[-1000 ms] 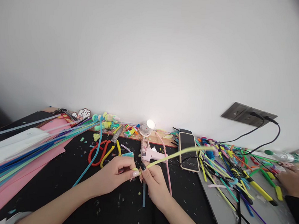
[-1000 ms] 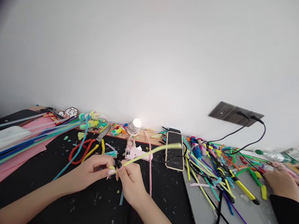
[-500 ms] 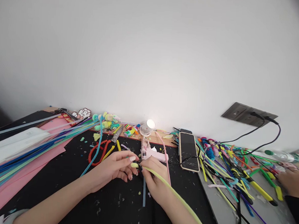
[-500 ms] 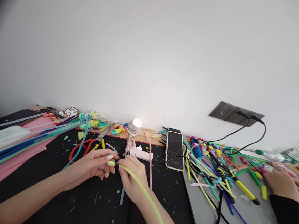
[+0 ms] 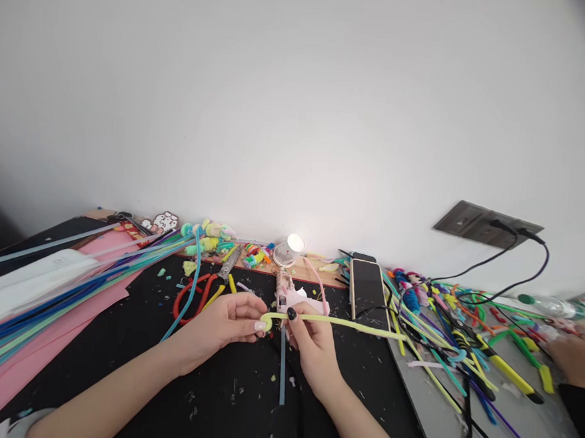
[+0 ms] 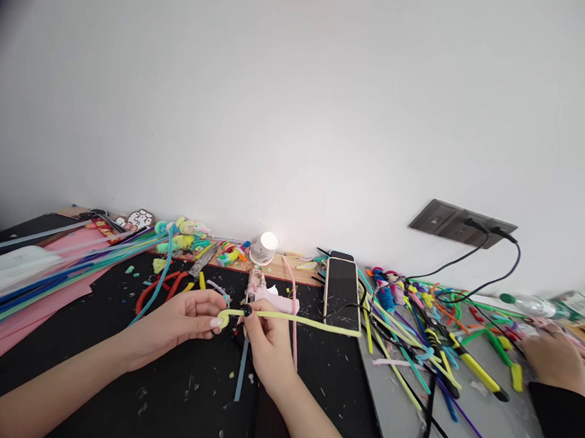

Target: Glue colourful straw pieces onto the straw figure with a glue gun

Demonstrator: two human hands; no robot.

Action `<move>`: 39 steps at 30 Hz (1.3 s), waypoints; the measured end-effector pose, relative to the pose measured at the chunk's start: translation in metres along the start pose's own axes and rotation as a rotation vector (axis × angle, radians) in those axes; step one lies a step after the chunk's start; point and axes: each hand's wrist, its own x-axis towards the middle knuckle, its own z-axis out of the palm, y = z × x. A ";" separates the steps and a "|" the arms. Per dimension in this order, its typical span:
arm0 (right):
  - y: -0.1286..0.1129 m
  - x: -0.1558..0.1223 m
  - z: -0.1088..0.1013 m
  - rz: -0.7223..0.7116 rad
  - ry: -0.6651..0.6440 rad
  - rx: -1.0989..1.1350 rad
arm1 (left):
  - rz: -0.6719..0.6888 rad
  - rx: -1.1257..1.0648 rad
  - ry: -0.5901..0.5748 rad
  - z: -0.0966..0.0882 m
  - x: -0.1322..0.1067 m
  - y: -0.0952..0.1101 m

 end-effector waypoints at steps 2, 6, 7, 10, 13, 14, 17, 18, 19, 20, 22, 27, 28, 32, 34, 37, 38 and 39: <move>-0.001 0.002 0.000 0.024 0.005 0.024 | 0.007 0.044 -0.011 -0.001 0.001 -0.001; -0.001 0.004 0.000 0.082 0.030 0.040 | 0.017 0.116 -0.105 -0.004 0.003 -0.006; 0.000 0.004 0.000 0.098 0.031 0.046 | 0.019 0.121 -0.131 -0.005 0.003 -0.007; 0.003 0.004 0.001 0.128 0.015 0.075 | 0.020 0.123 -0.196 -0.006 0.004 -0.009; 0.003 0.005 0.000 0.144 -0.011 0.078 | 0.020 0.122 -0.206 -0.005 0.003 -0.007; 0.002 0.006 -0.001 0.147 -0.013 0.058 | 0.022 0.121 -0.181 -0.004 0.003 -0.006; -0.002 0.007 -0.007 0.095 0.010 -0.137 | 0.051 0.109 -0.026 -0.004 0.003 -0.003; -0.005 0.006 -0.009 0.048 0.024 -0.259 | 0.073 0.092 0.035 -0.005 0.004 -0.002; -0.008 0.006 -0.012 -0.008 0.034 -0.414 | 0.096 0.069 0.089 -0.006 0.005 -0.002; -0.010 0.005 -0.014 -0.054 0.034 -0.591 | 0.119 0.041 0.134 -0.007 0.006 -0.002; -0.016 0.004 -0.016 0.001 -0.025 -0.927 | 0.146 -0.021 0.205 -0.009 0.008 -0.004; -0.031 0.006 -0.012 0.329 -0.056 -1.338 | 0.193 -0.124 0.325 -0.008 0.010 -0.003; -0.033 0.008 -0.011 0.368 -0.047 -1.368 | 0.204 -0.137 0.337 -0.007 0.009 -0.001; -0.039 0.014 -0.014 0.435 -0.015 -1.431 | 0.211 -0.171 0.365 -0.004 0.007 0.004; -0.040 0.015 -0.019 0.429 -0.002 -1.442 | 0.211 -0.180 0.378 -0.004 0.006 0.005; -0.039 0.017 -0.025 0.441 0.039 -1.423 | 0.217 -0.181 0.391 -0.004 0.006 0.004; -0.038 0.017 -0.027 0.440 0.057 -1.414 | 0.218 -0.179 0.394 -0.004 0.007 0.004; -0.036 0.017 -0.029 0.427 0.076 -1.409 | 0.219 -0.176 0.395 -0.004 0.007 0.003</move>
